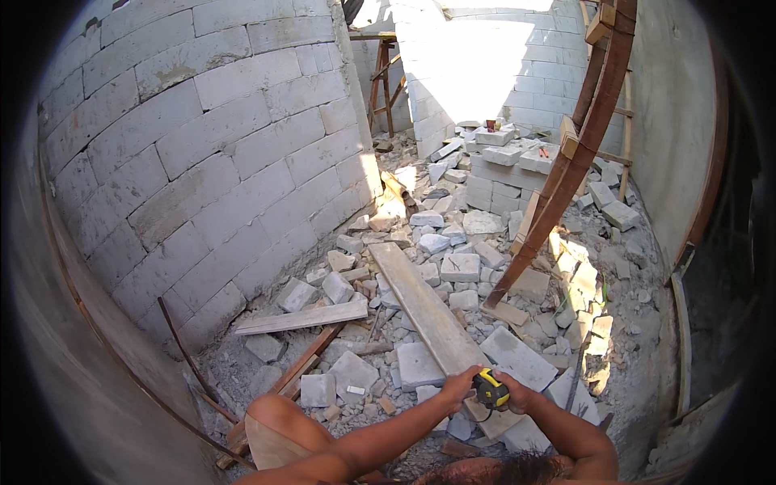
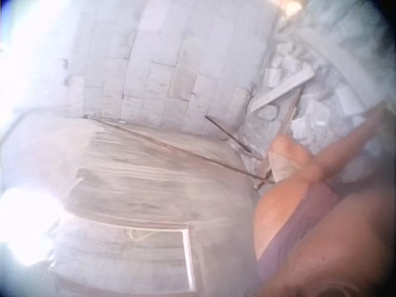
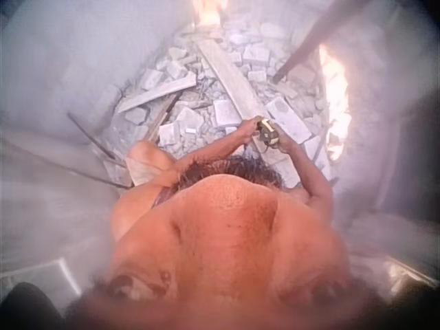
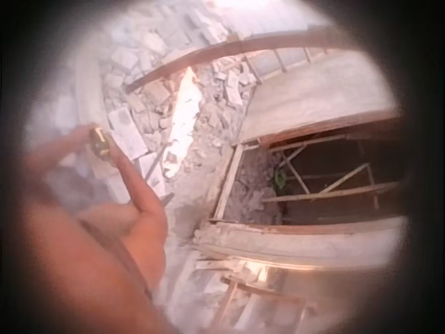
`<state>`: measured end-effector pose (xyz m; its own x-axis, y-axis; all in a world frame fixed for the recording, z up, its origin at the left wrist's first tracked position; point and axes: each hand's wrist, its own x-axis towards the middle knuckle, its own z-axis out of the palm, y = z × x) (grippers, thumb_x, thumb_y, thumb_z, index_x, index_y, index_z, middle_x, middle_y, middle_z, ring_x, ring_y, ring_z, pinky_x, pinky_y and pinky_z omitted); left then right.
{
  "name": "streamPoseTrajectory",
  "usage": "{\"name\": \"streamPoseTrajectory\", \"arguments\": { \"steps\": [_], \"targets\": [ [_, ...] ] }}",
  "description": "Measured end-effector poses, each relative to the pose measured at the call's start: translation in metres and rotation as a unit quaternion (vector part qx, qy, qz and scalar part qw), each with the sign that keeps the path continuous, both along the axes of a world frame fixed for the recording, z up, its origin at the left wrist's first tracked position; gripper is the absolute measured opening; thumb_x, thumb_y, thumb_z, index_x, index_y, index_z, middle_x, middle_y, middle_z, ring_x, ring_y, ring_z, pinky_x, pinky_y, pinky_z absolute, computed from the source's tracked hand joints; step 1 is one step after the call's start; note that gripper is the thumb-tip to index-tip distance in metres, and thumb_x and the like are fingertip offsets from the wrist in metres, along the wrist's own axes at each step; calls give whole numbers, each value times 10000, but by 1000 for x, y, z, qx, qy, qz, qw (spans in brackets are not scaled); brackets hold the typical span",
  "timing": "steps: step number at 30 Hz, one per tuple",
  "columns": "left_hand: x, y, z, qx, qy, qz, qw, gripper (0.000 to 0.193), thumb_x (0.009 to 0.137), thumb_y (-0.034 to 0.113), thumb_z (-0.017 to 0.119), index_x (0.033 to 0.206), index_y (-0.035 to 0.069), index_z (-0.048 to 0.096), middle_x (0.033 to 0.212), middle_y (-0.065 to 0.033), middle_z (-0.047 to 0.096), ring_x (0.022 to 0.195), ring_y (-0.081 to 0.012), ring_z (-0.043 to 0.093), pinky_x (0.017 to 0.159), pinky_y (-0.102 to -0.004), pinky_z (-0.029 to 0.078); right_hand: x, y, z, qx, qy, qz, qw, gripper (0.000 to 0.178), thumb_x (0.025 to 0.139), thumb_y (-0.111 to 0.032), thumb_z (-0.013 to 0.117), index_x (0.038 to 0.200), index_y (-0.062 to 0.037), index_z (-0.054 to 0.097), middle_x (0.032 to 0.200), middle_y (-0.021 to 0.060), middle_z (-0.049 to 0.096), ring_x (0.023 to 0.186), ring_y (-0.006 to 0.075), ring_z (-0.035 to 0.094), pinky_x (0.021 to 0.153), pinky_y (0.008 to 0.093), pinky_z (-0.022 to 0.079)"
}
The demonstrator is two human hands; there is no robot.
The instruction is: The person measures a wooden plank with a tape measure, then uses a hammer to break a large ceramic tile into smaller pieces on a debris-covered floor. The person also briefly hands a hammer to another worker on a scaffold.
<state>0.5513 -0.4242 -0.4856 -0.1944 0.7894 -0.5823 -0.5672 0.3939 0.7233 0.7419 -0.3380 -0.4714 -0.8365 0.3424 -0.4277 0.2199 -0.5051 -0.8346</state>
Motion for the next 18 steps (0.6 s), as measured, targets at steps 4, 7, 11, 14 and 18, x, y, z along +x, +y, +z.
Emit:
{"name": "streamPoseTrajectory", "arguments": {
  "steps": [4, 7, 11, 14, 18],
  "targets": [
    [2, -1, -21, -42, 28, -11, 999, 484, 983, 456, 787, 1256, 61, 722, 1240, -68, 706, 1152, -197, 639, 1031, -385, 514, 6, -9, 0, 53, -52, 16, 997, 639, 1058, -719, 463, 1296, -169, 684, 922, -19, 712, 670, 81, 599, 534, 259, 412],
    [4, 0, -31, -57, 32, -28, 997, 490, 989, 450, 779, 1278, 60, 713, 1255, -69, 698, 1154, -195, 635, 1043, -384, 500, 10, -11, 3, 74, -66, 13, 995, 633, 1074, -708, 451, 1297, -163, 681, 917, -29, 694, 677, 70, 585, 547, 243, 415],
    [5, 0, -32, -64, 15, -34, 997, 459, 1006, 426, 757, 1296, 74, 708, 1238, -62, 694, 1150, -189, 630, 1045, -368, 490, 13, -10, 4, 106, -72, 33, 991, 686, 1048, -743, 492, 1385, -160, 622, 946, -32, 621, 746, 70, 551, 576, 236, 393],
    [6, -5, -31, -59, -1, -28, 998, 423, 1015, 405, 742, 1300, 95, 705, 1221, -48, 693, 1137, -179, 631, 1037, -361, 490, 14, -7, -2, 118, -89, 42, 988, 683, 1033, -759, 507, 1340, -162, 634, 938, -36, 616, 735, 65, 531, 558, 242, 371],
    [5, -16, -37, -79, -20, -31, 996, 410, 1010, 383, 738, 1306, 101, 703, 1236, -41, 691, 1130, -189, 643, 1020, -360, 513, 16, -6, -17, 101, -134, 58, 984, 641, 1032, -745, 525, 1267, -160, 642, 910, -30, 630, 698, 69, 542, 537, 248, 368]
  ]
}}
